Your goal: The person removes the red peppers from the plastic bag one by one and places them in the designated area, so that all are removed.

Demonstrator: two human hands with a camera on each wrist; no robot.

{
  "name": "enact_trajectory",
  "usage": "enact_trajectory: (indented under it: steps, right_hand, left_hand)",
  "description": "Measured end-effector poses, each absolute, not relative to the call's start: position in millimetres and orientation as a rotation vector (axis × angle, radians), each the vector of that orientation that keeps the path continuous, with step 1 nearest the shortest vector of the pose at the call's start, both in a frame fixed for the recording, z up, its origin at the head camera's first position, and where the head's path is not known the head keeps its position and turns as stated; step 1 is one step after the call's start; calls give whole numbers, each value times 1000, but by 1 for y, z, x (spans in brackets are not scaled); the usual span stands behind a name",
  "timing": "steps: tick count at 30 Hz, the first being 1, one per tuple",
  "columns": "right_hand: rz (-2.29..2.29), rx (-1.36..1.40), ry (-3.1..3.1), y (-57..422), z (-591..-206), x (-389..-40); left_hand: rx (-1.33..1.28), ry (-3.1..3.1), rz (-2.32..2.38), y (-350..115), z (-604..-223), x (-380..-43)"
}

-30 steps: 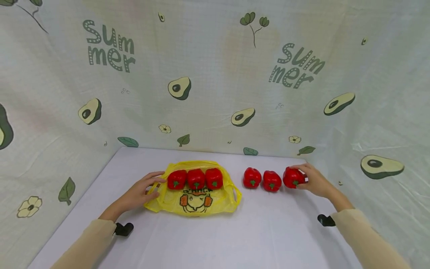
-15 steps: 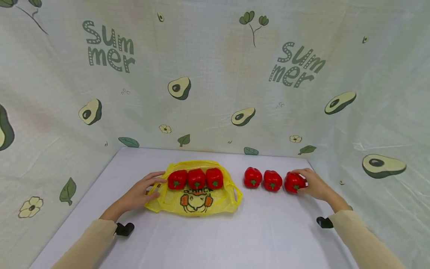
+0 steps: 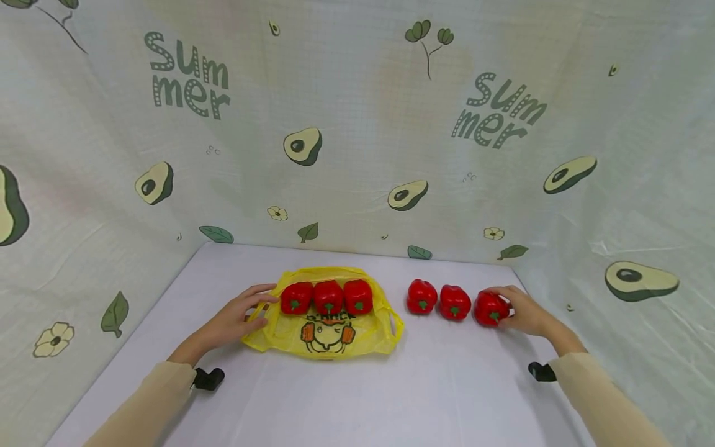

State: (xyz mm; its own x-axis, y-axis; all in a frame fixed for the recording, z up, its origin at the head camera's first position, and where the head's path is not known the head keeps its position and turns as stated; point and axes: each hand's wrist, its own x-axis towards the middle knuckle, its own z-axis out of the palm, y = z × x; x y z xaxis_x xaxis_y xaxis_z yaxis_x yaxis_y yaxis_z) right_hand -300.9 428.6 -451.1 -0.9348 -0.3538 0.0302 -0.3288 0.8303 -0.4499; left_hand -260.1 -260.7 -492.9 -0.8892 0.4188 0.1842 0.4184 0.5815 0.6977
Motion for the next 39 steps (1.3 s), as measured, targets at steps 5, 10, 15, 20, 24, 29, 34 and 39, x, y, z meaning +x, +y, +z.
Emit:
enact_trajectory:
  steps: [5, 10, 15, 20, 24, 29, 34, 39]
  right_hand:
    - [-718, -556, 2921, 430, -439, -297]
    - [-685, -576, 2958, 425, -421, -295]
    - [-683, -696, 3035, 403, -401, -293]
    - [-675, -848, 3092, 363, -389, -294]
    - [-736, -907, 3049, 329, -384, -296]
    - [-796, -996, 2973, 285, -379, -295]
    - [-830, -1111, 2889, 244, -376, -296]
    - [-833, -1175, 2804, 209, -380, -306]
  left_hand:
    - [737, 2796, 1232, -261, -494, -259]
    - [762, 2795, 1235, -262, -494, -260]
    - [777, 2802, 1227, -262, -492, -260]
    - [788, 2807, 1222, -262, -491, -261]
    - [792, 2809, 1224, -260, -490, -262]
    - [806, 2808, 1224, -258, -490, -261]
    - [778, 2806, 1221, -258, -489, -261]
    - [759, 2806, 1225, -259, -488, -261]
